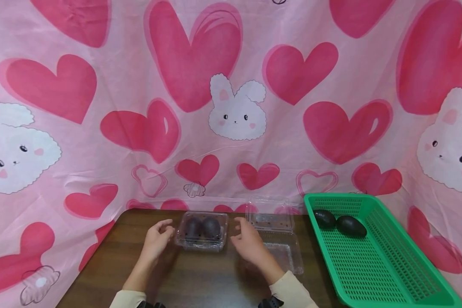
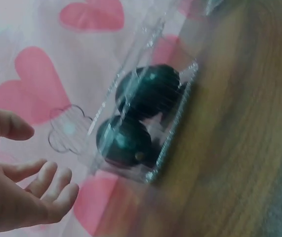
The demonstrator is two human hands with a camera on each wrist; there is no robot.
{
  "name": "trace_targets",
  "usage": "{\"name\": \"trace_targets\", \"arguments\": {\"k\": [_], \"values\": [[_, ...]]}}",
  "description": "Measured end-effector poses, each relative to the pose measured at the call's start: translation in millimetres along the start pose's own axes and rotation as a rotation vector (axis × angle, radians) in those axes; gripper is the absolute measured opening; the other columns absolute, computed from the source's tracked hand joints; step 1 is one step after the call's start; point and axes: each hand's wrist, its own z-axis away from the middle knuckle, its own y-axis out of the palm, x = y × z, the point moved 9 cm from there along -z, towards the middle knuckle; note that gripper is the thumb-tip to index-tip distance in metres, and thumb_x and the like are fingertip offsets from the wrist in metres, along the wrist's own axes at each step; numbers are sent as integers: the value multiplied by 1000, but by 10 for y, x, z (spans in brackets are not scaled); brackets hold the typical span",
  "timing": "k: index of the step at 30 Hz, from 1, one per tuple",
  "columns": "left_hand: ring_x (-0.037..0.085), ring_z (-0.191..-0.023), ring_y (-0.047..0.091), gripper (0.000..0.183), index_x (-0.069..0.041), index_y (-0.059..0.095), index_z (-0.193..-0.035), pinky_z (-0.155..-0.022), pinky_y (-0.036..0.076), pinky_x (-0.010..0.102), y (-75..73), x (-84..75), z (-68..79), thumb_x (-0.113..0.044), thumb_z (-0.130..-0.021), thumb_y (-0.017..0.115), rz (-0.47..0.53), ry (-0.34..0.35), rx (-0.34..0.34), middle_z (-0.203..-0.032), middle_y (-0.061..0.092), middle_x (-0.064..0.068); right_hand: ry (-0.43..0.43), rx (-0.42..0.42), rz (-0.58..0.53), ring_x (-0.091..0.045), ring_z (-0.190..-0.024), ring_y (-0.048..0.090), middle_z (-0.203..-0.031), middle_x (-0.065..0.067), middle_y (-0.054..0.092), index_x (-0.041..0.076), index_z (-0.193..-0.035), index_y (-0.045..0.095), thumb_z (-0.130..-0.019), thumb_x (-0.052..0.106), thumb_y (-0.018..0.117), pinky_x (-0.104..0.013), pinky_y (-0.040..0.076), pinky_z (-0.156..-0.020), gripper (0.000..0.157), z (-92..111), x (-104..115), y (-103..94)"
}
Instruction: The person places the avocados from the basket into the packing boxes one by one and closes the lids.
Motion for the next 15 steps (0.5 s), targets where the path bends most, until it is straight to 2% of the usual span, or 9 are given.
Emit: {"name": "trace_targets", "arguments": {"k": [4, 8, 12, 15], "values": [[19, -89, 63, 36, 9, 65, -127, -73, 51, 21, 18, -143, 50, -4, -93, 67, 18, 37, -24, -105, 69, 22, 31, -33, -69, -17, -91, 69, -116, -14, 67, 0, -135, 57, -87, -1, 72, -29, 59, -78, 50, 117, 4, -226], [17, -89, 64, 39, 8, 63, -130, -70, 51, 18, 75, -265, 111, -4, -93, 68, 50, 60, 0, -113, 68, 26, 49, -48, -96, -23, -103, 70, -123, -16, 65, 1, -138, 56, -91, 0, 72, -33, 62, -83, 50, 218, -3, -435], [13, -88, 63, 40, 9, 61, -131, -70, 52, 17, 178, -371, 149, -3, -94, 68, 70, 96, 46, -114, 68, 27, 45, -55, -51, -28, -111, 69, -130, -17, 63, 4, -141, 53, -93, 4, 73, -38, 62, -88, 52, 310, 4, -625], [14, -88, 64, 39, 9, 61, -130, -71, 52, 18, 281, -439, 188, -2, -93, 68, 88, 121, 82, -114, 67, 27, 28, -69, -21, -29, -114, 67, -134, -17, 62, 5, -143, 52, -93, 4, 73, -36, 61, -90, 54, 364, -3, -742]]}}
